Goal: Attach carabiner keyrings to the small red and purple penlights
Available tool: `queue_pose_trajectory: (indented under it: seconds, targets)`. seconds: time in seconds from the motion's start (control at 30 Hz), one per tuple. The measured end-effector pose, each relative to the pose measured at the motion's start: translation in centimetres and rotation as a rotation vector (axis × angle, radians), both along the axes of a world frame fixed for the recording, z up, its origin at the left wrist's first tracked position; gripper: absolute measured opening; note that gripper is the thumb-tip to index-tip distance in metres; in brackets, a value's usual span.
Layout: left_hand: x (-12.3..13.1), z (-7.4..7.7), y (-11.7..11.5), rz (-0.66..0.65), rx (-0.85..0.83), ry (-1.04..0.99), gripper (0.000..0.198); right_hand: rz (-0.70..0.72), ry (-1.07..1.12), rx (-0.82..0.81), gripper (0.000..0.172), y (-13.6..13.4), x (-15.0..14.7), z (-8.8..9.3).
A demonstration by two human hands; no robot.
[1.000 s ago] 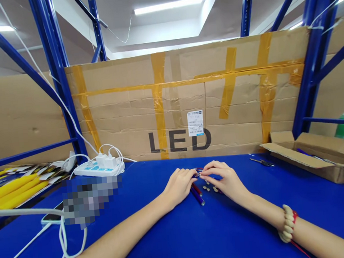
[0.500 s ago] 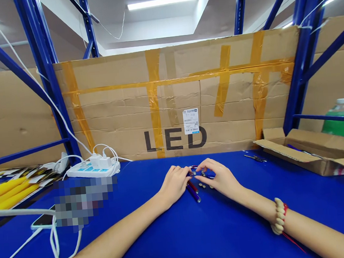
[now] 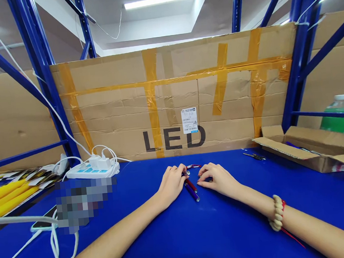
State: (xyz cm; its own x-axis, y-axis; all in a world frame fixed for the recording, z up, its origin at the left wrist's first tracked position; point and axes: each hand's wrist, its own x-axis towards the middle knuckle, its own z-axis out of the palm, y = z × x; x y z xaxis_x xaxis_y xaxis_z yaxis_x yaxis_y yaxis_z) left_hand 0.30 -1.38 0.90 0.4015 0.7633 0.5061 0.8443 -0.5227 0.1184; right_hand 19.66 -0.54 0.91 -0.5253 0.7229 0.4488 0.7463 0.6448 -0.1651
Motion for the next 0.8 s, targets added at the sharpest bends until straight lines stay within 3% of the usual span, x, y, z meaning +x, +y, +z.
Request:
queue_pose_trajectory:
  seconds: [0.23, 0.6, 0.8]
  targets:
    - [0.06, 0.15, -0.04, -0.021, -0.009, -0.002, 0.005, -0.131, 0.020, -0.002, 0.015, -0.15, 0.08, 0.28]
    - [0.04, -0.15, 0.33, -0.034, 0.006, 0.019, 0.004, -0.205, 0.003, -0.041, 0.019, 0.08, 0.54, 0.50]
    - [0.04, -0.09, 0.34, -0.040, 0.003, 0.026, 0.004, -0.132, 0.110, -0.194, 0.019, 0.51, 0.84, 0.14]
